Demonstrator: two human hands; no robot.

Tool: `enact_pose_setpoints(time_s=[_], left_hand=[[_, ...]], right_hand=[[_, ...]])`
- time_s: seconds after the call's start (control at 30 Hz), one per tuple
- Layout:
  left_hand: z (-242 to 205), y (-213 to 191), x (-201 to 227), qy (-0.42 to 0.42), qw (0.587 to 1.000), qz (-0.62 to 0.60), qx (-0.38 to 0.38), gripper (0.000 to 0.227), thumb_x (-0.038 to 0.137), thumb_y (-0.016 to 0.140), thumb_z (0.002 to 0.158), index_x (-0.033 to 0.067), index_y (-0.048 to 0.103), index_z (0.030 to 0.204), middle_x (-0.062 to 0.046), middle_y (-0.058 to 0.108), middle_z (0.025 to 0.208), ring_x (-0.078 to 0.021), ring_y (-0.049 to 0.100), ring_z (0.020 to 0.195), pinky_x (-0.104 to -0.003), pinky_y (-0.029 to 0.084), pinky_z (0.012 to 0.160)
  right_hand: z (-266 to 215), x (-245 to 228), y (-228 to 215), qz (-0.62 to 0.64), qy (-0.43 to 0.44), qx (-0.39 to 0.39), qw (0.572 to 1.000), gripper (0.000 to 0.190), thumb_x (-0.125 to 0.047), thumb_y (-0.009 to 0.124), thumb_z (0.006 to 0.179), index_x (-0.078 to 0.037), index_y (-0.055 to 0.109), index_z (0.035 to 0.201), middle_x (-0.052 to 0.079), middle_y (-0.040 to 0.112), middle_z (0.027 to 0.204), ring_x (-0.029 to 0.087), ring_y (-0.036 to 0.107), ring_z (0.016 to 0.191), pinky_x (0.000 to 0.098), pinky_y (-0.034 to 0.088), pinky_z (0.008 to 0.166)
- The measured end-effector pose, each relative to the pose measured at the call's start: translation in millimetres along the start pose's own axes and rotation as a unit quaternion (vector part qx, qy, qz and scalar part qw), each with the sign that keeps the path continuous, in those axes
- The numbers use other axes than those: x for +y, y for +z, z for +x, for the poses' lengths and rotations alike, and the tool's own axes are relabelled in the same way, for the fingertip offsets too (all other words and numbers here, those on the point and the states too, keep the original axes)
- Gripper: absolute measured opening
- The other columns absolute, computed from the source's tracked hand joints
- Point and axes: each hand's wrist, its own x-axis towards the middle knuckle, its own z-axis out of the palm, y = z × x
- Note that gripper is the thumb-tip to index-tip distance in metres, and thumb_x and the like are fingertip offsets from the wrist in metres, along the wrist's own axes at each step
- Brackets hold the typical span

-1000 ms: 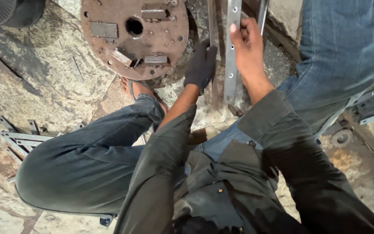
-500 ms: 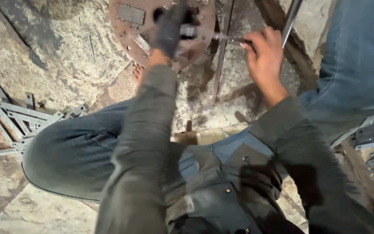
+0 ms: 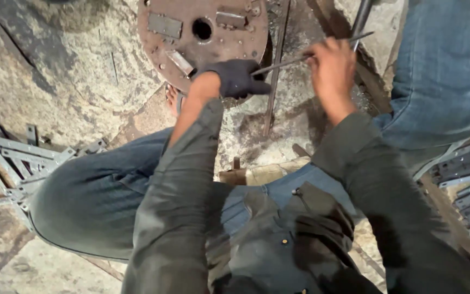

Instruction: The person is assembling metal components by hammering metal strips into a circular jig or hub on the workshop floor.

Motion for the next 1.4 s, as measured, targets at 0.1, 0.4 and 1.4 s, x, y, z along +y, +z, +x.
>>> enact_pose_setpoints(time_s=[0.1, 0.4, 1.4], left_hand=[[11.9, 12.7, 6.7, 0.016, 0.995, -0.097, 0.030, 0.050, 0.050, 0.062, 0.090, 0.0113, 0.068, 0.121, -0.006, 0.076, 0.084, -0.0160, 0.070, 0.065, -0.036, 0.056, 0.061], [89.3, 52.7, 3.4, 0.036, 0.890, -0.441, 0.107, 0.048, 0.049, 0.058, 0.100, 0.0073, 0.074, 0.117, -0.003, 0.061, 0.064, -0.0109, 0.050, 0.042, -0.029, 0.039, 0.039], [287.5, 0.5, 43.7, -0.026, 0.928, -0.342, 0.148, 0.062, 0.064, 0.058, 0.089, 0.0052, 0.073, 0.100, -0.005, 0.070, 0.070, -0.0148, 0.065, 0.055, -0.034, 0.054, 0.050]], right_hand=[[12.1, 20.6, -5.4, -0.022, -0.022, 0.052, 0.998, 0.023, -0.015, 0.083, 0.091, -0.017, 0.074, 0.112, 0.008, 0.064, 0.114, 0.035, 0.055, 0.115, 0.0501, 0.041, 0.097], [5.6, 114.2, 45.0, 0.030, 0.225, 0.173, 0.958, 0.042, -0.025, 0.079, 0.098, -0.005, 0.053, 0.124, 0.021, 0.059, 0.120, 0.040, 0.056, 0.112, 0.0504, 0.046, 0.094], [32.4, 75.9, 7.7, 0.444, 0.497, 0.072, 0.742, 0.032, -0.038, 0.067, 0.104, -0.008, 0.060, 0.097, -0.004, 0.052, 0.066, 0.005, 0.047, 0.049, 0.0240, 0.039, 0.043]])
